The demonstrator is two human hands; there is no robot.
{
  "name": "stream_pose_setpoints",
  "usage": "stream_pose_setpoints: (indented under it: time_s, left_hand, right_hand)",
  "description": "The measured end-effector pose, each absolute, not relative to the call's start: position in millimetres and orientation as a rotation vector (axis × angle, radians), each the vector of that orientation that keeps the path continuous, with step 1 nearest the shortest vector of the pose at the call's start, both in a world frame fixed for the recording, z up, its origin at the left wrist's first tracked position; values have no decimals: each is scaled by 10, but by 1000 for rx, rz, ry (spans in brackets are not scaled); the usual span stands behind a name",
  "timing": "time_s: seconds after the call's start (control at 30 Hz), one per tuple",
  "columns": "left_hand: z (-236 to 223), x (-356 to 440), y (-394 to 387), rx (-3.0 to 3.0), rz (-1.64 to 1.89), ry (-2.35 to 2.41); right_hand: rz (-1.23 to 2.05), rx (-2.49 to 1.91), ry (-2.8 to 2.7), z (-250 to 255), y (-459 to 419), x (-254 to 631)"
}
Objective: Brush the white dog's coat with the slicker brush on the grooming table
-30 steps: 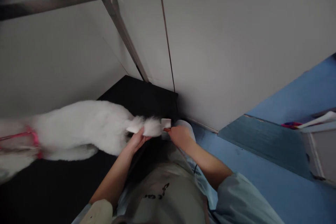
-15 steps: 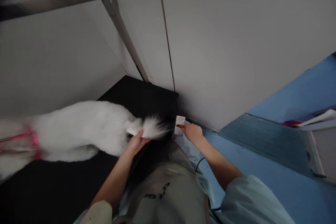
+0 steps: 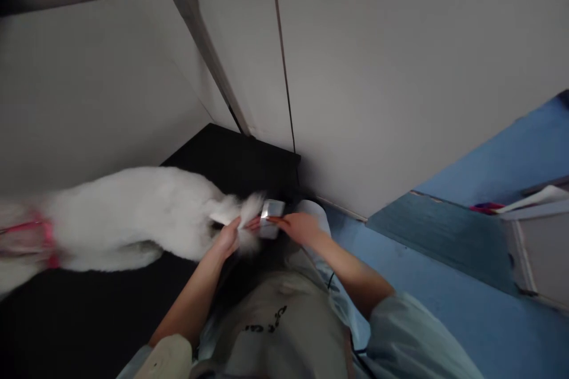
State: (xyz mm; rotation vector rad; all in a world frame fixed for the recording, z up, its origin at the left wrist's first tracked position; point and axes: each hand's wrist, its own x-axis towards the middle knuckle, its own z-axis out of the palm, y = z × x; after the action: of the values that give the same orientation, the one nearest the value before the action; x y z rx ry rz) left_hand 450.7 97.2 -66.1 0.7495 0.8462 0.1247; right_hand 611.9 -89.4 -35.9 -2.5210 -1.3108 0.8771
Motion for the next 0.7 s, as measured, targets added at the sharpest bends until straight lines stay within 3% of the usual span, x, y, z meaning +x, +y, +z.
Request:
stream_pose_setpoints:
  time_s: [0.1,0.2,0.3,0.43,0.53,0.7]
  left_hand:
    - [-640,4490,957,705,192,819]
    - [-695,4460,948,718,273,832]
    - [-769,4459,962,811,333,908]
    - [-693,4231,1073,987,251,896]
    - [-542,3866,1145,1148,184,911]
    - [-382,3987,1207,993,549,974]
  right_hand:
    - [947,-2316,-1438,-319,-715,6031]
    - [994,-2532,-1426,-229,-691,6166]
    - [770,-2633,-1464,-3,-526,6278]
    - [694,-2365,-1611,201,4,6118]
    - [808,-2343,-1606,0,151,5944]
    - [974,-2443,-1522,-626,-407,5869]
